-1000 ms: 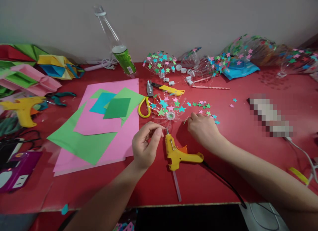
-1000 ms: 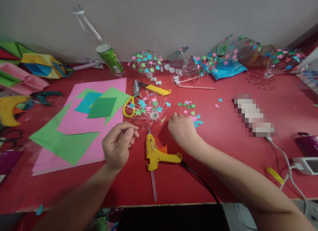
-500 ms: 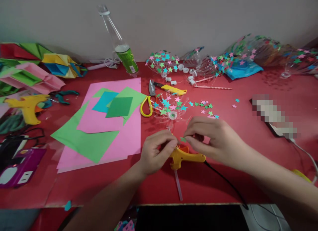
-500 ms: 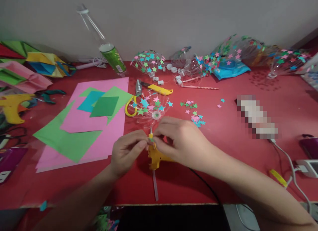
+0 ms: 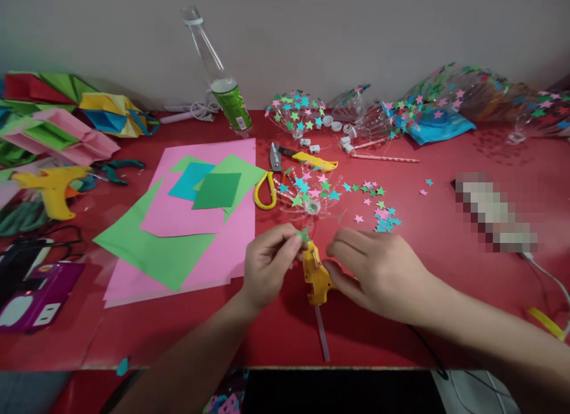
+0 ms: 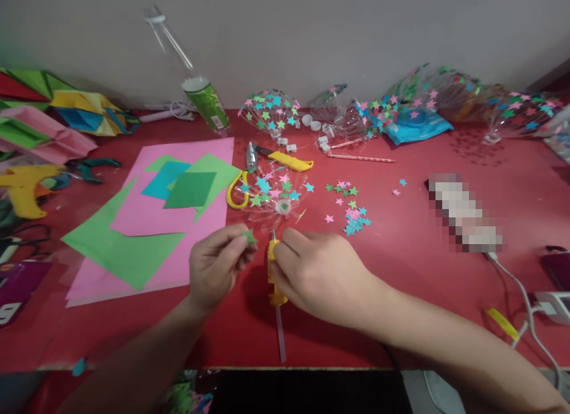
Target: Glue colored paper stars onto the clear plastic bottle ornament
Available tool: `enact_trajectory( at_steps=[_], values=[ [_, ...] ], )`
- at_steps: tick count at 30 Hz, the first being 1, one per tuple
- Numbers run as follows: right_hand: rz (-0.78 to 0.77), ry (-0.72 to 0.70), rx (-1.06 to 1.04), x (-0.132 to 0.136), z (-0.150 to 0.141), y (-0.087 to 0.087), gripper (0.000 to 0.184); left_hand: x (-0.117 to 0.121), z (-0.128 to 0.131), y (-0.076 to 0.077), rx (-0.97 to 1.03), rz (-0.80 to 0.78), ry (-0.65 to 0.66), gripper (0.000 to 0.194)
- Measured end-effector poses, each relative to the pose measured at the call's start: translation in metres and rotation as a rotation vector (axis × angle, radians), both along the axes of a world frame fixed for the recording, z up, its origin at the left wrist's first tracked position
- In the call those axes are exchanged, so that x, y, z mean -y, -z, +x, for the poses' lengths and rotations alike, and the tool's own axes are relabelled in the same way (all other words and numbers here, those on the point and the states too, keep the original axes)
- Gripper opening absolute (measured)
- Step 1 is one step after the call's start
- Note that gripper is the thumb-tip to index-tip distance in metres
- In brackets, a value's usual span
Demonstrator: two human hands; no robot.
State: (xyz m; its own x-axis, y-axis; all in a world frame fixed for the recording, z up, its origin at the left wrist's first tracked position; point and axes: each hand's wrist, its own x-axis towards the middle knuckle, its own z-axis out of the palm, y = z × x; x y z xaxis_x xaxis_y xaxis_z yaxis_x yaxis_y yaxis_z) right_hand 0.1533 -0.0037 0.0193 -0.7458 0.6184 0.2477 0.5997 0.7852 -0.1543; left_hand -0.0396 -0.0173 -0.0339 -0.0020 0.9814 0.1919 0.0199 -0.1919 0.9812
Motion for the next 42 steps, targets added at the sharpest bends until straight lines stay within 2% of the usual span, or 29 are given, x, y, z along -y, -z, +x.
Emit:
enact_trajectory(
  at_steps=[3, 5, 8, 10, 13, 16, 20, 23, 28, 33, 37, 42],
  values=[
    [-0.068, -0.024, 0.275, 0.004, 0.001, 0.011, 0.014, -0.006, -0.004, 0.003, 0.055, 0.007, -0.148, 0.021],
    [-0.078, -0.087, 0.407, 0.007, 0.001, 0.018, 0.006, -0.009, -0.004, 0.003, 0.062, 0.017, -0.194, 0.023],
    [-0.089, -0.137, 0.532, 0.009, -0.002, 0.026, 0.012, -0.012, -0.003, 0.002, 0.049, 0.035, -0.208, 0.028],
    [-0.107, -0.137, 0.544, 0.012, -0.004, 0.030, 0.017, -0.014, -0.002, 0.001, 0.054, 0.038, -0.195, 0.029],
    [-0.163, -0.134, 0.492, 0.013, -0.005, 0.034, 0.023, -0.017, -0.003, 0.002, 0.104, 0.030, -0.182, 0.025],
    [-0.258, -0.133, 0.393, 0.011, -0.001, 0.031, 0.028, -0.021, -0.008, 0.003, 0.151, 0.033, -0.228, 0.021],
    [-0.430, -0.118, 0.220, 0.002, 0.005, 0.011, 0.023, -0.027, -0.016, 0.004, 0.172, 0.057, -0.326, 0.020],
    [-0.490, -0.078, 0.055, -0.004, 0.006, -0.005, 0.026, -0.032, -0.019, 0.005, 0.149, 0.055, -0.365, 0.020],
    [-0.428, 0.007, -0.211, -0.011, 0.008, -0.010, 0.012, -0.032, -0.016, 0.005, 0.083, 0.045, -0.316, 0.019],
    [-0.358, -0.032, -0.369, -0.014, 0.008, 0.001, 0.018, -0.023, -0.007, 0.005, -0.040, 0.108, -0.238, 0.019],
    [-0.265, -0.039, -0.446, -0.016, 0.005, 0.004, 0.020, -0.019, -0.005, 0.005, -0.048, 0.087, -0.202, 0.020],
    [-0.362, 0.041, -0.449, -0.017, 0.003, -0.002, 0.030, -0.018, -0.006, 0.001, -0.085, 0.036, -0.194, 0.018]
  ],
)
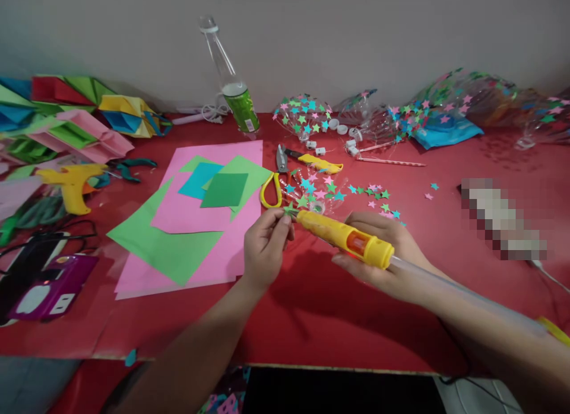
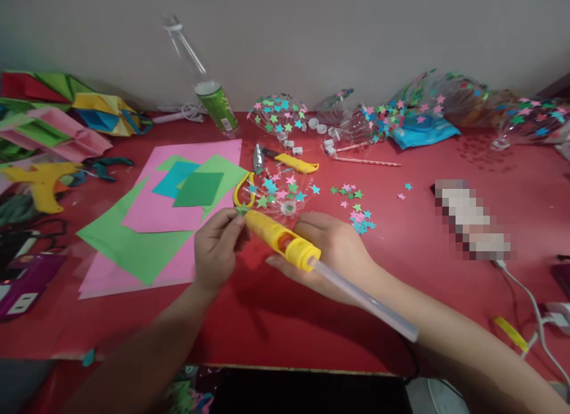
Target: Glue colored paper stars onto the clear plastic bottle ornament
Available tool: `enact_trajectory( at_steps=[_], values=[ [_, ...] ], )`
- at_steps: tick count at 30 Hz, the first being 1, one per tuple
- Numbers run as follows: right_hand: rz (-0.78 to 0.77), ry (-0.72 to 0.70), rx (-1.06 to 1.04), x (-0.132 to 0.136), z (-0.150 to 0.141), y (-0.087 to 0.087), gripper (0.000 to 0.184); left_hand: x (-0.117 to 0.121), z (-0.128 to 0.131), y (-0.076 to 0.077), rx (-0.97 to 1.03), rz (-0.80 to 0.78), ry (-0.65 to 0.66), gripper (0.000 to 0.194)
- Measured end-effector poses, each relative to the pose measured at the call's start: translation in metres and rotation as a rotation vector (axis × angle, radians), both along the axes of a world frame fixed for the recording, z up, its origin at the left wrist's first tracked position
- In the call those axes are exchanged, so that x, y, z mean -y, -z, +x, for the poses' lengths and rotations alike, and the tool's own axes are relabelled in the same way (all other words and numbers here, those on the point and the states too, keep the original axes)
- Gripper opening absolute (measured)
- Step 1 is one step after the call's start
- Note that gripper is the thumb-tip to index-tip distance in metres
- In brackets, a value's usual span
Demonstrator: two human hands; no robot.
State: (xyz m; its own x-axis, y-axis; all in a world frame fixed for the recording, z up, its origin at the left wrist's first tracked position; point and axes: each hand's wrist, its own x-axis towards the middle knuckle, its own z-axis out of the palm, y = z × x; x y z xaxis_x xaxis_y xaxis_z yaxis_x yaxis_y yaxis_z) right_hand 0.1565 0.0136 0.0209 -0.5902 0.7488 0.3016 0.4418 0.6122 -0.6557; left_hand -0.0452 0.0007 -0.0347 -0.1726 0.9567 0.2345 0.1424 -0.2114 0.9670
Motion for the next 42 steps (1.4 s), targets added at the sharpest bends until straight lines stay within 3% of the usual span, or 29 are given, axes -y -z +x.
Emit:
enact_trajectory(
  at_steps=[8, 13, 25, 42],
  values=[
    [-0.085, 0.050, 0.000, 0.0019, 0.0007, 0.0019, 0.032, 0.0025, 0.0008, -0.0020, -0.014, 0.003, 0.013, 0.024],
    [-0.045, 0.079, 0.015, 0.0025, 0.0009, 0.0035, 0.036, 0.0012, 0.0007, -0.0032, -0.032, 0.007, 0.004, 0.023],
    [-0.125, 0.074, 0.040, 0.0021, 0.0010, 0.0027, 0.035, 0.0020, 0.0015, -0.0047, -0.013, 0.008, -0.006, 0.021],
    [-0.125, 0.064, 0.021, 0.0013, 0.0004, 0.0013, 0.033, 0.0014, 0.0019, -0.0048, -0.020, 0.022, -0.011, 0.021]
  ],
)
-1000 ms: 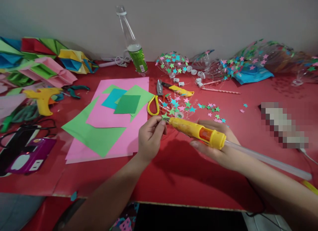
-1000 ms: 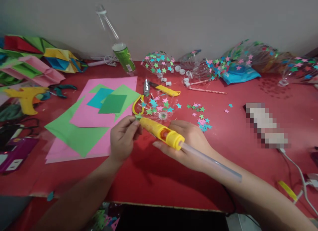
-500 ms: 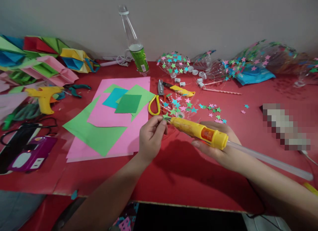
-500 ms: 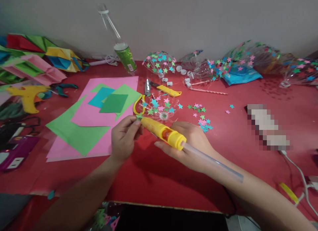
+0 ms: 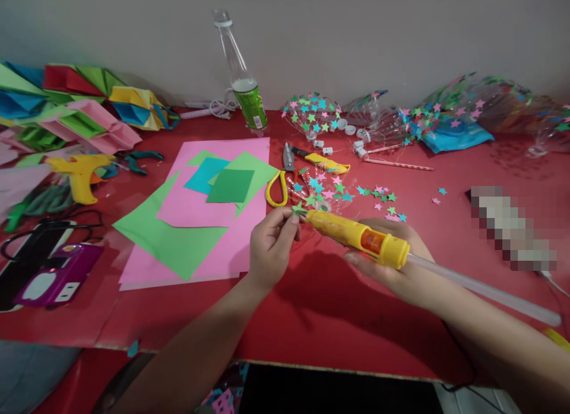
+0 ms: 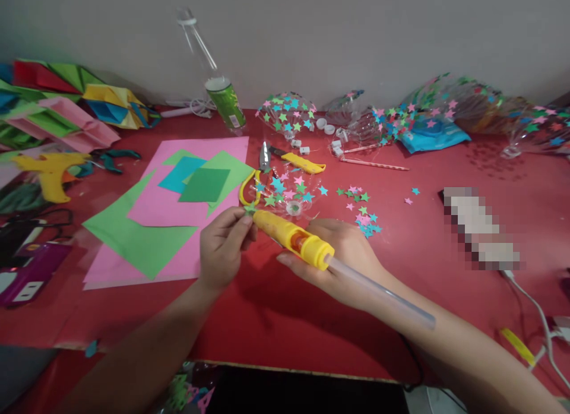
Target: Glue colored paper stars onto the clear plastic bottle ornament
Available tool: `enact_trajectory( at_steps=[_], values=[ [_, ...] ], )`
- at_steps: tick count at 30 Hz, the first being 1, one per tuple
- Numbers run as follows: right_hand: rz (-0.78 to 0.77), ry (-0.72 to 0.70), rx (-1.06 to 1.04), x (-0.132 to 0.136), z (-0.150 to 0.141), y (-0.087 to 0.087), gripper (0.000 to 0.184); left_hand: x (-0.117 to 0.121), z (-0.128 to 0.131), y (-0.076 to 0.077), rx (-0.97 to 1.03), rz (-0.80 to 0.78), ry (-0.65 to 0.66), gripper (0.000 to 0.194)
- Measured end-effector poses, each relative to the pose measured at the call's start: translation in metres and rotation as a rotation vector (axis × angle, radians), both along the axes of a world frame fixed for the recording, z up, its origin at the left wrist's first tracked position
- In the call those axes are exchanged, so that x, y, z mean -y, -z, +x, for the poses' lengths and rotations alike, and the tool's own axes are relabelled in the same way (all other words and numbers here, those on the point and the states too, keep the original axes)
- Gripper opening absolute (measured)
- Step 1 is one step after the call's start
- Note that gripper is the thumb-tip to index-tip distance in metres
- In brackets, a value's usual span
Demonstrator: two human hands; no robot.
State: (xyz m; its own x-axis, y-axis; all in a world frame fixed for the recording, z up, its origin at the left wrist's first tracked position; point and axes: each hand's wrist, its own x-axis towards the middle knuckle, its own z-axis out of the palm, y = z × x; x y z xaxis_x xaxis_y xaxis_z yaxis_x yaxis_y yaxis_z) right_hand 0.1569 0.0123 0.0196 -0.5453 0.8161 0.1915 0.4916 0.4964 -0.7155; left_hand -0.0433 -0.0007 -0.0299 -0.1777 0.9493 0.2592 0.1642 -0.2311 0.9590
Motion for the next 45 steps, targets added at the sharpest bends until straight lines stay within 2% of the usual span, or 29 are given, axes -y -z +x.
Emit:
enact_trajectory(
  at_steps=[19, 25, 28, 31, 34, 37, 39, 42, 45],
  values=[
    [0.012, 0.001, -0.006, -0.001, 0.002, 0.006, 0.033, 0.001, 0.000, 0.000, -0.012, -0.011, -0.002, 0.022],
    [0.046, 0.001, 0.055, 0.001, 0.001, 0.001, 0.037, 0.000, -0.002, 0.004, -0.069, 0.017, 0.002, 0.021],
    [0.112, -0.005, 0.121, 0.002, 0.002, -0.003, 0.040, 0.001, -0.004, 0.005, -0.200, 0.084, -0.019, 0.022],
    [0.255, -0.016, 0.179, 0.002, 0.005, -0.008, 0.036, 0.004, -0.005, 0.002, -0.354, 0.178, -0.050, 0.021],
    [0.263, -0.149, 0.196, 0.002, 0.009, -0.016, 0.024, 0.008, -0.007, -0.006, -0.292, 0.210, -0.086, 0.020],
    [0.106, -0.369, 0.231, 0.004, 0.010, -0.020, 0.013, 0.012, -0.013, -0.018, -0.028, 0.144, -0.118, 0.017],
    [0.031, -0.450, 0.321, 0.004, 0.008, -0.016, 0.007, 0.013, -0.017, -0.028, 0.111, 0.067, -0.076, 0.015],
    [0.050, -0.484, 0.506, 0.002, 0.003, 0.001, 0.020, 0.013, -0.021, -0.038, 0.198, -0.129, 0.078, 0.016],
    [0.151, -0.483, 0.594, -0.001, -0.001, 0.021, 0.024, 0.013, -0.018, -0.040, 0.220, -0.377, 0.264, 0.018]
  ],
)
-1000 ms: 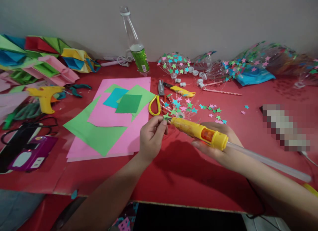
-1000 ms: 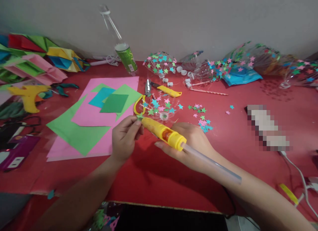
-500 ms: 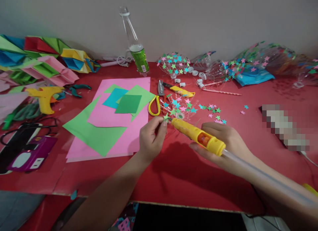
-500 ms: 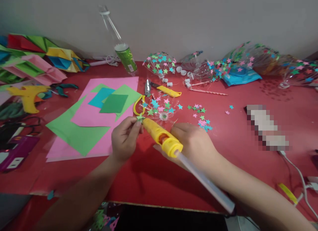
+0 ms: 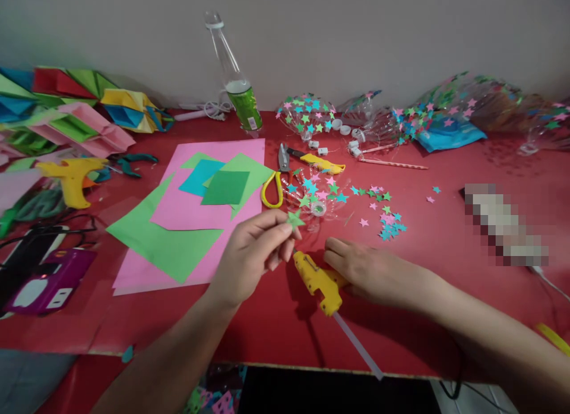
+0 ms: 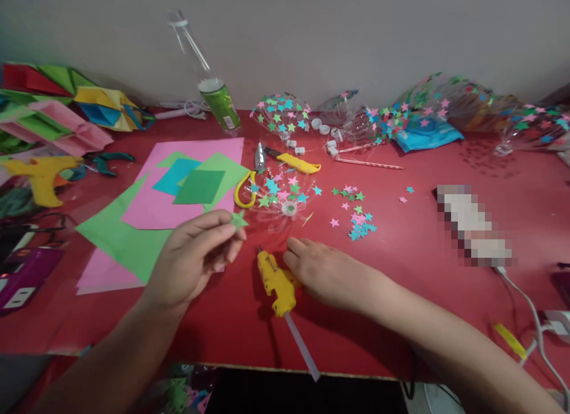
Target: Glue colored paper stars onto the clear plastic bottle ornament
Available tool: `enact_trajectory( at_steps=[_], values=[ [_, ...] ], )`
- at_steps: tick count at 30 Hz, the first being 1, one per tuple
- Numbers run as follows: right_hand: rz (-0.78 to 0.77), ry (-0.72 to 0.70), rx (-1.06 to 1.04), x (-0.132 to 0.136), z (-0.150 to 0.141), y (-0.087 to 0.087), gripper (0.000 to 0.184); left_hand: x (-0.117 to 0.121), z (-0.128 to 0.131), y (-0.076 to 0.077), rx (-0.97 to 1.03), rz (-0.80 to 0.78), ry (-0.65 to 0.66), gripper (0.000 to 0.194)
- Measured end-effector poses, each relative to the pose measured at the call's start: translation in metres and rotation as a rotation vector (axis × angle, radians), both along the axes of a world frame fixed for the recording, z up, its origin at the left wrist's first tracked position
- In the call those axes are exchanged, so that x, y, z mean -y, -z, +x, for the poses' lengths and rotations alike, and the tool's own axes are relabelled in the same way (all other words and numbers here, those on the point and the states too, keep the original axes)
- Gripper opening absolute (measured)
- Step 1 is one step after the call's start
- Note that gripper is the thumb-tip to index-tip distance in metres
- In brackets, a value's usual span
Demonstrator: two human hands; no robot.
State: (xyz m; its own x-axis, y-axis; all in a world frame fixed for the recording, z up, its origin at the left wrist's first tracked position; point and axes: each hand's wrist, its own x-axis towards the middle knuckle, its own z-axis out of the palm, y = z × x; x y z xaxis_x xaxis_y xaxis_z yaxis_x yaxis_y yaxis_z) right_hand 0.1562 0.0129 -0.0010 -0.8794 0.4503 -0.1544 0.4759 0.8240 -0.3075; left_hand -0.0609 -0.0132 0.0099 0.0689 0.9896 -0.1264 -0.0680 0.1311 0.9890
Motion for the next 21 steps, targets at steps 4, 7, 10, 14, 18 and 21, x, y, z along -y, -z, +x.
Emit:
enact_trajectory(
  at_steps=[4, 7, 10, 14, 18, 21],
  values=[
    [0.102, 0.037, 0.005, 0.000, 0.001, 0.012, 0.023, 0.001, 0.008, 0.009, 0.078, -0.168, 0.128, 0.020],
    [0.187, 0.018, 0.026, 0.003, 0.005, 0.009, 0.019, 0.003, 0.012, 0.016, 0.113, -0.224, 0.179, 0.021],
    [0.268, 0.015, -0.023, 0.003, 0.007, -0.004, 0.008, 0.004, 0.014, 0.019, 0.129, -0.285, 0.225, 0.020],
    [0.351, 0.071, -0.285, 0.003, 0.005, -0.022, 0.016, 0.004, 0.018, 0.020, 0.190, -0.387, 0.238, 0.018],
    [0.466, -0.002, -0.385, 0.005, 0.001, -0.026, 0.015, 0.005, 0.021, 0.021, 0.260, -0.464, 0.258, 0.017],
    [0.539, -0.071, -0.394, 0.006, -0.001, -0.025, 0.020, 0.006, 0.022, 0.021, 0.278, -0.499, 0.297, 0.018]
  ],
)
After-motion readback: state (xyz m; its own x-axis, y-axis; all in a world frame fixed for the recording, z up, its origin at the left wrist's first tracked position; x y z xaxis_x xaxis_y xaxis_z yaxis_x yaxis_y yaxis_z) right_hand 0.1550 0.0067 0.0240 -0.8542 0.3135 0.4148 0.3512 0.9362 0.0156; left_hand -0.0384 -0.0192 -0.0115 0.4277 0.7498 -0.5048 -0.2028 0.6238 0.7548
